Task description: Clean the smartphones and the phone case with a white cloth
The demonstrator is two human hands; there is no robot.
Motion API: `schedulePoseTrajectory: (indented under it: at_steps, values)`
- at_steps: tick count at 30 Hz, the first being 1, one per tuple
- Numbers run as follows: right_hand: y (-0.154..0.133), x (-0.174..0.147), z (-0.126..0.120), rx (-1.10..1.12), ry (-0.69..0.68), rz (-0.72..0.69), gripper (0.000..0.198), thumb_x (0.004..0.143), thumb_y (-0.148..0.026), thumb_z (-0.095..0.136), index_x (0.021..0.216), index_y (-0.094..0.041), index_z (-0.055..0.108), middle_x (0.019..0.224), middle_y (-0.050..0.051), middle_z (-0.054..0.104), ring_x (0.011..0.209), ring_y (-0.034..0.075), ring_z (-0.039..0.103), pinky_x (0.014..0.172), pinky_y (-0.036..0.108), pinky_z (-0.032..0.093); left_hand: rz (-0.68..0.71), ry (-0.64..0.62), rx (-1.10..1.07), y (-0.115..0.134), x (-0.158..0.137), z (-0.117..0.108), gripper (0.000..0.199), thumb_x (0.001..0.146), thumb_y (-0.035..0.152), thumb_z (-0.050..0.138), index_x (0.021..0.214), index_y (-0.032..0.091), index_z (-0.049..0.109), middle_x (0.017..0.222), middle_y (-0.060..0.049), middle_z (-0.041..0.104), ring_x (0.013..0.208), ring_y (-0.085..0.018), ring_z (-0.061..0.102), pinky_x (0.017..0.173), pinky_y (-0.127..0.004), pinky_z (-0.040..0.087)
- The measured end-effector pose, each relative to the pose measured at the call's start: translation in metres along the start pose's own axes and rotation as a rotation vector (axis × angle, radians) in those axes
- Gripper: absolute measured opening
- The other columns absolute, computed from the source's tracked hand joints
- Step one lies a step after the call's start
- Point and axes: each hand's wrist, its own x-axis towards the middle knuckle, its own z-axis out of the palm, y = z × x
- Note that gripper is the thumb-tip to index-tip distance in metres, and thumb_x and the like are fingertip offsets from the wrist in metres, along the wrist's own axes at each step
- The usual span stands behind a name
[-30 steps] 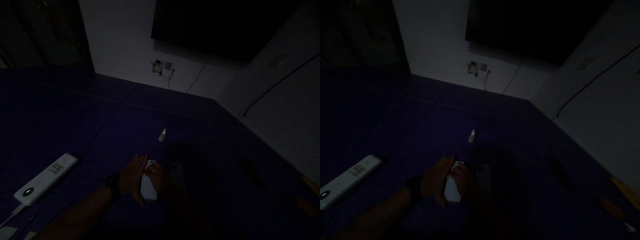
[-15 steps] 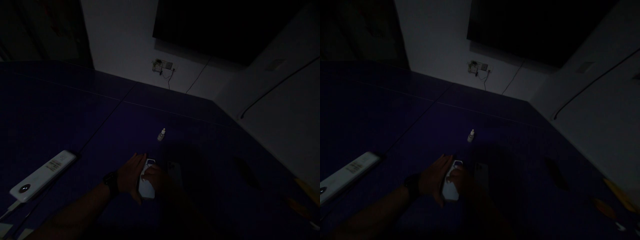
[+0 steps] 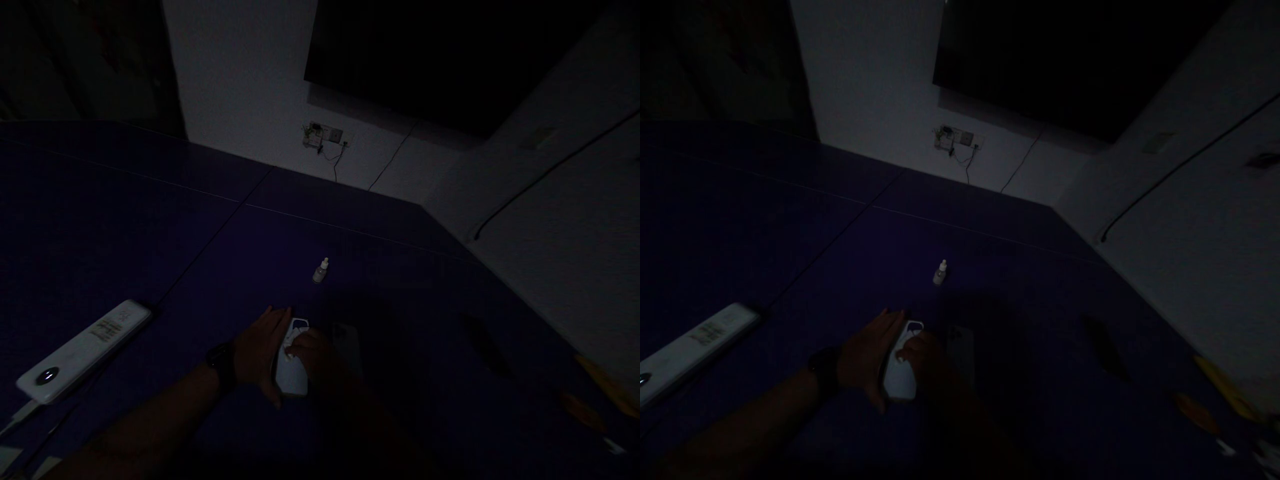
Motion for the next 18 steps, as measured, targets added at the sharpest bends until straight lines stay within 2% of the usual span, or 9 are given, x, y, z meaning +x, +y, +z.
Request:
schedulePoseTrajectory:
  at_steps: [4,7,12,18]
  values:
    - [0.011,-0.015,-0.004,-0.025,0.115,0.064,0.026,0.096,-0.007,0.055,0.113,-0.019,0.071,0.113,0.009,0.073,0.104,0.021,0.066,0.094,0.036,0.053,0.008,-0.005,0.002,0.000,0.001,-0.001,0.163,0.045,0.095,0.068,0.158,0.011,-0.015,0.159,-0.035,0.025,0.143,-0.053,0.033,0.117,-0.072,0.020]
    - [0.018,-0.023,-0.003,-0.065,0.194,0.077,0.029,0.097,-0.006,0.050,0.112,-0.020,0.070,0.114,0.010,0.072,0.106,0.022,0.067,0.095,0.039,0.054,0.012,0.011,-0.010,0.001,0.001,-0.001,0.163,0.046,0.095,0.069,0.157,0.012,-0.015,0.158,-0.035,0.027,0.144,-0.052,0.032,0.117,-0.072,0.019]
    - [0.012,-0.017,0.013,-0.144,0.122,0.094,0.025,0.094,-0.005,0.057,0.111,-0.017,0.070,0.114,0.011,0.072,0.108,0.024,0.066,0.098,0.040,0.052,0.009,0.021,-0.025,0.000,0.000,0.000,0.162,0.045,0.095,0.069,0.158,0.010,-0.011,0.158,-0.035,0.027,0.143,-0.053,0.032,0.117,-0.071,0.019]
    - [0.009,-0.017,0.019,-0.100,0.030,0.014,0.025,0.090,-0.007,0.065,0.107,-0.022,0.074,0.110,0.005,0.075,0.107,0.020,0.066,0.104,0.037,0.049,-0.011,0.029,-0.037,0.001,-0.001,0.000,0.162,0.043,0.094,0.070,0.159,0.012,-0.008,0.159,-0.032,0.026,0.142,-0.053,0.034,0.118,-0.070,0.018]
